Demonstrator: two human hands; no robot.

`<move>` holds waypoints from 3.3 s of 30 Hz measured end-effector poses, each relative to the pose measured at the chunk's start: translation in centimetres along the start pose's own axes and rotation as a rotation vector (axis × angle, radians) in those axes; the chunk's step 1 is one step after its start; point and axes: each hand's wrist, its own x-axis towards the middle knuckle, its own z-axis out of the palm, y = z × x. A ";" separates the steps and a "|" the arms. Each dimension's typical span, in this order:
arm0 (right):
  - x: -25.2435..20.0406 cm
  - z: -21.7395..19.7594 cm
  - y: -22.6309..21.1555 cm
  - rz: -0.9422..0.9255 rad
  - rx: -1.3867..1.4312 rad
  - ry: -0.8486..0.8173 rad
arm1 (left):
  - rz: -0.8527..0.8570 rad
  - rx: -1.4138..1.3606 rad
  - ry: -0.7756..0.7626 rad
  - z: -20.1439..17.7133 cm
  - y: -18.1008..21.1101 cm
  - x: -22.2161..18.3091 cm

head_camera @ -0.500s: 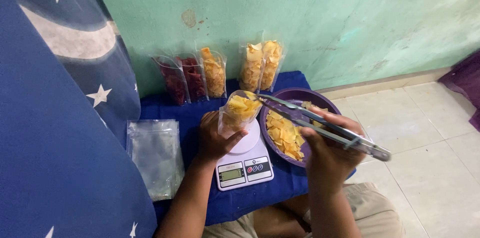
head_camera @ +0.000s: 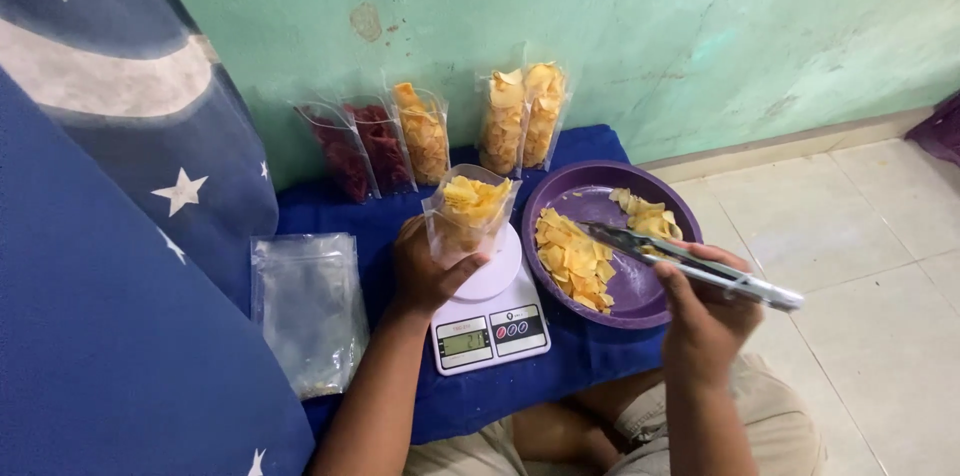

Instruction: Packing chips into plastic bags using tongs and weighing them on a digital scale.

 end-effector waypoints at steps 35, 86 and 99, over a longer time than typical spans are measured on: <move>2.5 0.2 5.6 0.519 -0.045 -0.025 | -0.661 -0.341 0.170 1.4 -2.0 -0.7; 5.2 -0.4 8.0 0.570 -0.027 -0.132 | -0.740 -0.415 0.103 2.0 -3.8 -2.0; 3.6 -0.6 5.3 0.247 -0.198 0.112 | -0.762 -0.491 0.093 1.6 -4.2 -1.7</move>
